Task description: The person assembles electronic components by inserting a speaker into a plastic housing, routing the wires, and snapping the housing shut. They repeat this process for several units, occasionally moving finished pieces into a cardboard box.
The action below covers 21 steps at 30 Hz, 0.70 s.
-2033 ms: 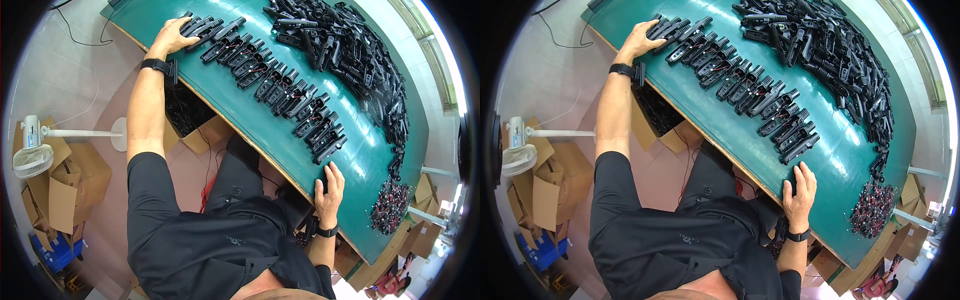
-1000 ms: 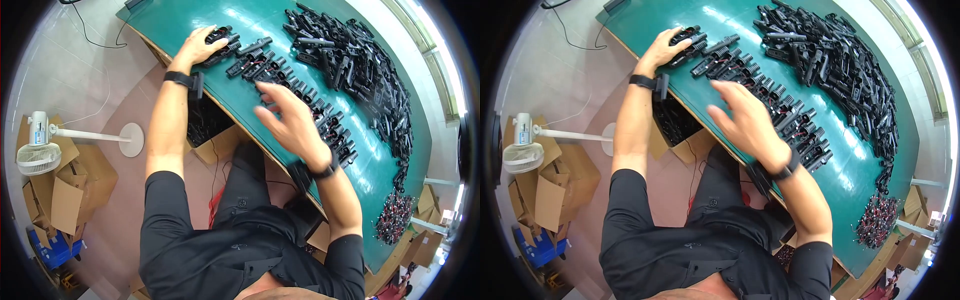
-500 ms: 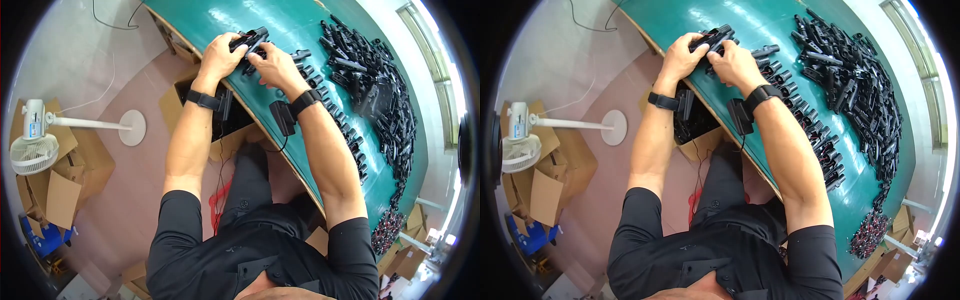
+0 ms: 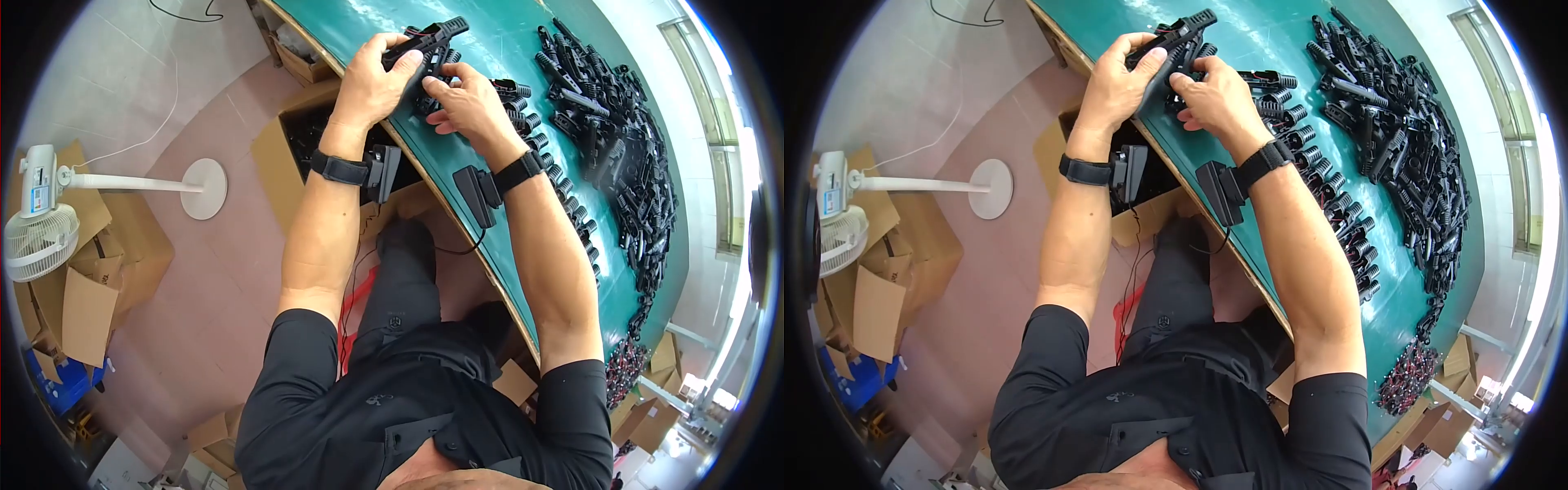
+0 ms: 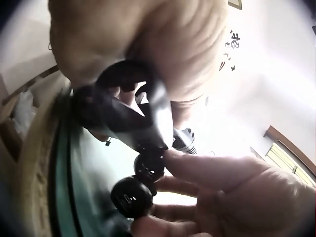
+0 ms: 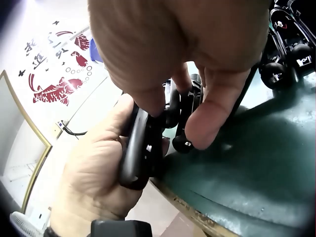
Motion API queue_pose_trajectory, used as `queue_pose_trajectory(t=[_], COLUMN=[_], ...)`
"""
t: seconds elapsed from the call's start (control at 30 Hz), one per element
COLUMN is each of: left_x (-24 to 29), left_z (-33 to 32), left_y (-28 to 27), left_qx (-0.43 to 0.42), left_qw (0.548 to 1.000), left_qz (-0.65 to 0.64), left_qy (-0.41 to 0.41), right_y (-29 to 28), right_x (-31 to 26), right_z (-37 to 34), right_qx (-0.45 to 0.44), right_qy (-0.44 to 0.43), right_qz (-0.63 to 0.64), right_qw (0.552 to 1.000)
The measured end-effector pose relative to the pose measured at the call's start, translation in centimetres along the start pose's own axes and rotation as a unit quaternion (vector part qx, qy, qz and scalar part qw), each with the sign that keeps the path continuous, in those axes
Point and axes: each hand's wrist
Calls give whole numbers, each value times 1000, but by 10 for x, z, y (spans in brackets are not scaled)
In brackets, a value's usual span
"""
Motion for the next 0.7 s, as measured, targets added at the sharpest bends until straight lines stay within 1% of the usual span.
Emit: queue_pose_trajectory(t=[0.07,0.13,0.2,0.23,0.27,0.3,0.33,0.37,0.4,0.43,0.5,0.57,0.6,0.67,0.7], left_x=[6,7,6,5,5,7,10,12,14,14,1,-11,-23,-59,-85], left_z=[-5,-12,-19,-22,-26,-31,-40,-49,-61,-75,-105,-142,-158,-192,-210], left_y=[2,5,6,3,-2,-9,-16,-22,-32,-46,-71,-93,-100,-109,-110], left_qx=[8,14,23,28,32,56,80,104,124,142,176,194,192,219,218], left_qw=[1000,1000,997,994,994,990,985,979,979,978,957,945,946,945,945], left_qz=[-2,-2,-74,-109,-107,-128,-149,-171,-160,-150,-231,-257,-255,-209,-208], left_qy=[6,4,1,-1,-5,8,21,33,25,16,-16,-54,-58,-123,-129], right_y=[4,6,12,16,20,24,30,38,47,60,95,131,147,178,193], right_x=[0,4,7,4,2,2,5,8,9,9,7,22,32,62,87], right_z=[0,1,0,-5,-9,-12,-13,-14,-16,-22,-43,-56,-60,-63,-59], right_qx=[-1,8,5,15,26,37,33,50,69,68,69,9,9,-73,-83], right_qy=[0,-26,-37,-70,-103,-135,-131,-215,-298,-293,-365,-333,-329,-203,-178], right_qz=[-26,-43,-54,-62,-70,-76,-75,-128,-180,-180,-217,-143,-141,-106,-107], right_qw=[1000,999,998,995,992,987,988,967,935,937,903,932,934,971,975])
Point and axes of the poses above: each hand's wrist, its own z-axis towards the middle knuckle, its own y-axis out of the palm, x = y × z, and after that the axes turned 1 degree about z, right-handed
